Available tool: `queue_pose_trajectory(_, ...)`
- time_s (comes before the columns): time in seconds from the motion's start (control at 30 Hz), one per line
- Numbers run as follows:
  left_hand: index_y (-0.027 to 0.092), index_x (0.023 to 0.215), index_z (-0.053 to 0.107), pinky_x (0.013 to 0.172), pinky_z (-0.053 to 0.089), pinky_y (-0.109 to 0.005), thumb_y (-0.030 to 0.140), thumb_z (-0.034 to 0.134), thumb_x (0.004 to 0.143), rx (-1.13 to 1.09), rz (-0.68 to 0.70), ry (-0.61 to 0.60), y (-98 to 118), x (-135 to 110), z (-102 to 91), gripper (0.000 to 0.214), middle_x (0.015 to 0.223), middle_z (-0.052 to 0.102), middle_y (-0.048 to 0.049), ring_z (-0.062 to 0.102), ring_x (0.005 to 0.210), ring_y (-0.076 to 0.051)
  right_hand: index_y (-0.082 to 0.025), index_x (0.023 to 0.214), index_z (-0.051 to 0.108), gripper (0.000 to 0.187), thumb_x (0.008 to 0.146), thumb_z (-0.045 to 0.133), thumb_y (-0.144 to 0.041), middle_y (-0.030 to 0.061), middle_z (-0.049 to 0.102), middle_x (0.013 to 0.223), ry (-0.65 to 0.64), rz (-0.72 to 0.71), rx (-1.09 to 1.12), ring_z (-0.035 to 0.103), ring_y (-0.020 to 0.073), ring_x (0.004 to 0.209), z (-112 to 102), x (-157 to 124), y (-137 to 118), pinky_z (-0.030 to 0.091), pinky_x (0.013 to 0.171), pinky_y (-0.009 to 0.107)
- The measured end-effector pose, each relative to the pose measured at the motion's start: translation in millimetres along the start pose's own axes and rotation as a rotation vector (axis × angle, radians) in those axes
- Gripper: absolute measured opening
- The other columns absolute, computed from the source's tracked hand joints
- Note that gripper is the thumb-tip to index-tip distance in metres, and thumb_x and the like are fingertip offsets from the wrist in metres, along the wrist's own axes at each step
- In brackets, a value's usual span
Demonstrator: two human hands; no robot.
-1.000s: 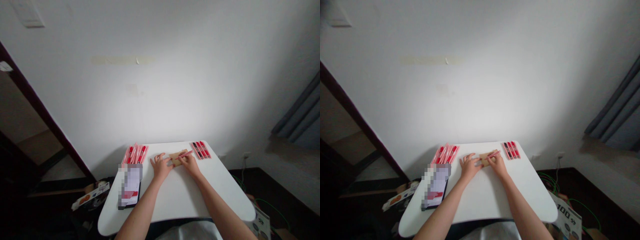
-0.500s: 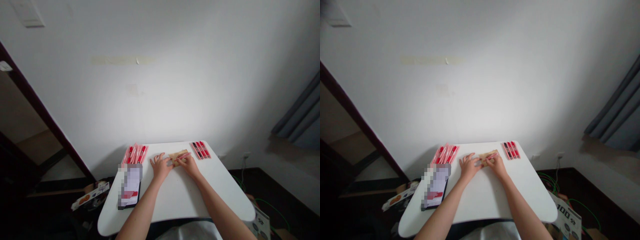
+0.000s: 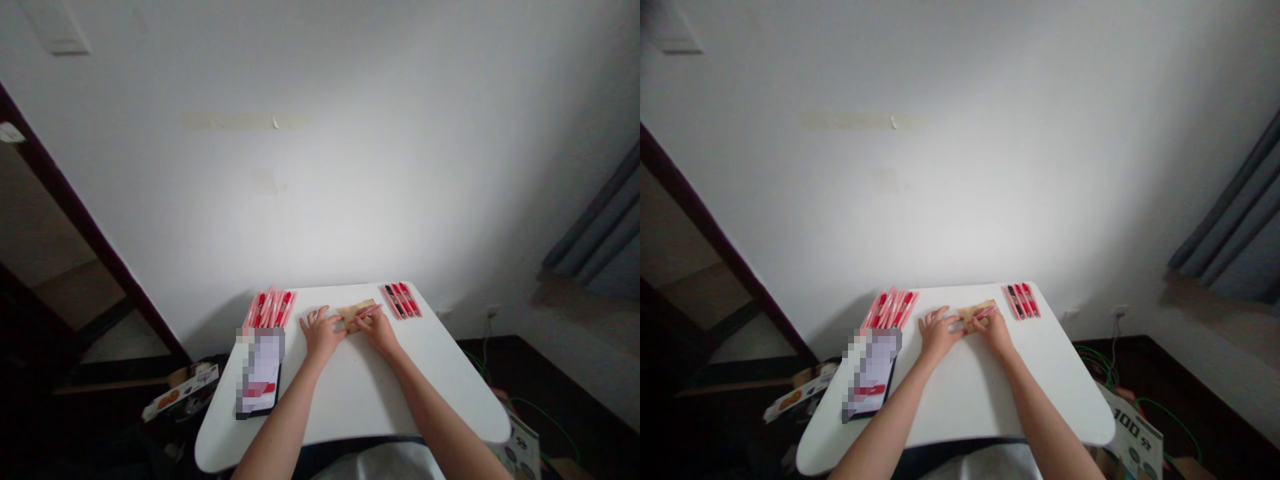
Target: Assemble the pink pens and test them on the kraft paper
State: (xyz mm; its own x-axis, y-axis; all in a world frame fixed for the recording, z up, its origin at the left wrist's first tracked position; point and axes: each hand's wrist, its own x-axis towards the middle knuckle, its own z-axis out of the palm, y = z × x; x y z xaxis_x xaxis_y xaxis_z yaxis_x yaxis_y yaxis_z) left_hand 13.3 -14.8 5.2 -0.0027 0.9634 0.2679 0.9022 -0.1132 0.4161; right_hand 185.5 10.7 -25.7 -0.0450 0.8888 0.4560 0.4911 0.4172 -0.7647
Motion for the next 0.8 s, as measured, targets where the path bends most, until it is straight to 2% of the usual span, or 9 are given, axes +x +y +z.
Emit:
queue_pose_trajectory(0.5,0.044,0.104,0.068,0.111,0.013,-0.064,0.049,0.069,0.069,0.012,-0.022,-0.014,-0.5,1.1,1.4,0.035,0.139,0.050,0.0044,0.036,0.128,-0.031,-0.019,0.073,0.068,0.019,0.080,0.058,-0.034,0.0090,0.070,0.094,0.042,0.032,0.010,0.063,0.0231,0.091,-2.2,0.3,-1.7,0.047,0.084,0.036)
queue_pose_trajectory(0.8,0.043,0.105,0.068,0.111,0.014,-0.062,0.050,0.067,0.071,0.026,-0.036,-0.038,4.2,-0.6,-4.5,0.035,0.140,0.049,0.0041,0.035,0.128,-0.032,-0.021,0.076,0.070,0.021,0.081,0.058,-0.037,0.0081,0.071,0.093,-0.018,-0.003,0.029,0.065,0.0226,0.089,-2.7,-0.1,-3.8,0.049,0.082,0.036)
